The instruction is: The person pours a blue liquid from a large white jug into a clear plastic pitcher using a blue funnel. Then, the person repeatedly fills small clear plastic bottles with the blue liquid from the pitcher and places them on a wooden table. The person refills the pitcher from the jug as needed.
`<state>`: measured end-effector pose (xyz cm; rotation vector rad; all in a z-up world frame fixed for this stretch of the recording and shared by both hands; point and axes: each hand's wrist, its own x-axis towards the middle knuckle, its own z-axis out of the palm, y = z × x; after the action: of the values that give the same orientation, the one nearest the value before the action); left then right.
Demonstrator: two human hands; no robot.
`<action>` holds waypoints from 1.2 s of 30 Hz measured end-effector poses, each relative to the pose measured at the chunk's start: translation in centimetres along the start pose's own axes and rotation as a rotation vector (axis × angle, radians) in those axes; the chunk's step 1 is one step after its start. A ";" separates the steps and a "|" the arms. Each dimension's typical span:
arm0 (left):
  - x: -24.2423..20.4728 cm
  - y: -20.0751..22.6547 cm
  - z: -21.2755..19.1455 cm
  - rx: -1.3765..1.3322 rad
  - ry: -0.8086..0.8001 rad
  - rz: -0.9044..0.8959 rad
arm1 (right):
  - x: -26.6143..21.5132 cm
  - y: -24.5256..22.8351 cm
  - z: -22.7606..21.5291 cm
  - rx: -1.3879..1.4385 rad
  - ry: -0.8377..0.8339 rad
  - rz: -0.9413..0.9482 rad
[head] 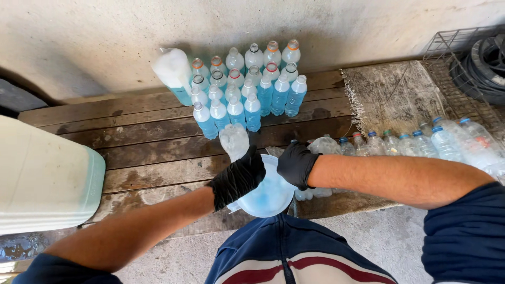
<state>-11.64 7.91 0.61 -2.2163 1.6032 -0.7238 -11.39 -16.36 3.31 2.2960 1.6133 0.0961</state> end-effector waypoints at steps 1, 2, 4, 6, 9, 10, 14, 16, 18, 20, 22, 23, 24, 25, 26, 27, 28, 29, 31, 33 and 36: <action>-0.5 0.8 0.5 -0.010 -0.039 0.044 | 0.1 0.0 0.5 0.022 -0.024 -0.016; 0.2 -0.5 -0.1 -0.013 -0.039 0.047 | 0.0 0.1 0.7 0.025 -0.025 -0.013; 1.7 -2.9 -1.4 0.049 0.101 -0.067 | -0.2 0.2 1.2 0.087 -0.100 -0.078; 0.1 0.9 1.9 -0.017 0.044 -0.055 | -0.6 0.8 1.4 0.117 -0.137 -0.110; 0.1 1.6 2.8 -0.006 0.039 -0.052 | -1.4 2.3 1.2 0.105 -0.116 -0.163; 0.4 1.5 2.4 0.057 0.092 -0.059 | -2.1 2.4 1.2 0.075 -0.066 -0.179; 0.0 0.0 -1.1 -0.022 -0.008 -0.050 | -0.5 1.9 3.8 0.070 -0.154 0.000; -0.6 0.7 -1.0 -0.044 -0.034 -0.079 | -1.4 2.0 1.8 0.039 -0.132 0.038; 0.3 -0.6 -4.0 -0.043 -0.026 -0.058 | -1.9 1.9 1.2 0.047 -0.101 0.065; 0.1 -0.8 -4.9 -0.038 -0.013 -0.040 | -2.4 2.0 0.6 0.048 -0.071 0.091; -1.3 -0.1 -4.0 -0.201 0.068 -0.020 | -2.7 2.5 0.0 0.088 -0.085 0.074; -1.7 -0.5 -4.2 -0.200 0.068 -0.021 | -2.8 2.8 -0.7 0.087 -0.084 0.073; -2.1 -0.7 -4.5 -0.189 0.061 0.001 | -3.0 2.9 -1.3 0.095 -0.100 0.076; -2.5 -0.9 -4.8 -0.179 0.055 0.023 | -3.1 3.0 -1.9 0.103 -0.116 0.078; -2.5 -1.1 -5.0 -0.181 0.054 0.026 | -3.2 3.1 -3.9 0.106 -0.117 0.080; -2.6 -1.3 -5.1 -0.161 0.082 -0.026 | -3.2 3.2 -5.9 0.166 -0.206 0.108; -2.7 -1.7 -5.2 -0.138 0.111 -0.079 | -3.2 3.5 -7.9 0.223 -0.295 0.135; -3.0 -2.0 -5.8 -0.136 0.111 -0.077 | -3.6 3.7 -9.2 0.222 -0.294 0.137; -3.7 -2.6 -6.9 -0.159 0.106 -0.266 | -4.6 3.9 -11.6 0.294 -0.326 0.199; -4.8 -2.9 -8.1 -0.135 0.126 -0.348 | -5.6 3.7 -12.3 0.385 -0.291 0.208; -6.6 -2.1 -8.8 -0.084 0.117 -0.503 | -6.8 3.4 -15.1 0.562 -0.124 0.210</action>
<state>-16.61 15.19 7.54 -2.7207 1.1388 -0.9427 -14.39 -20.19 19.48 2.8098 1.4645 -0.5029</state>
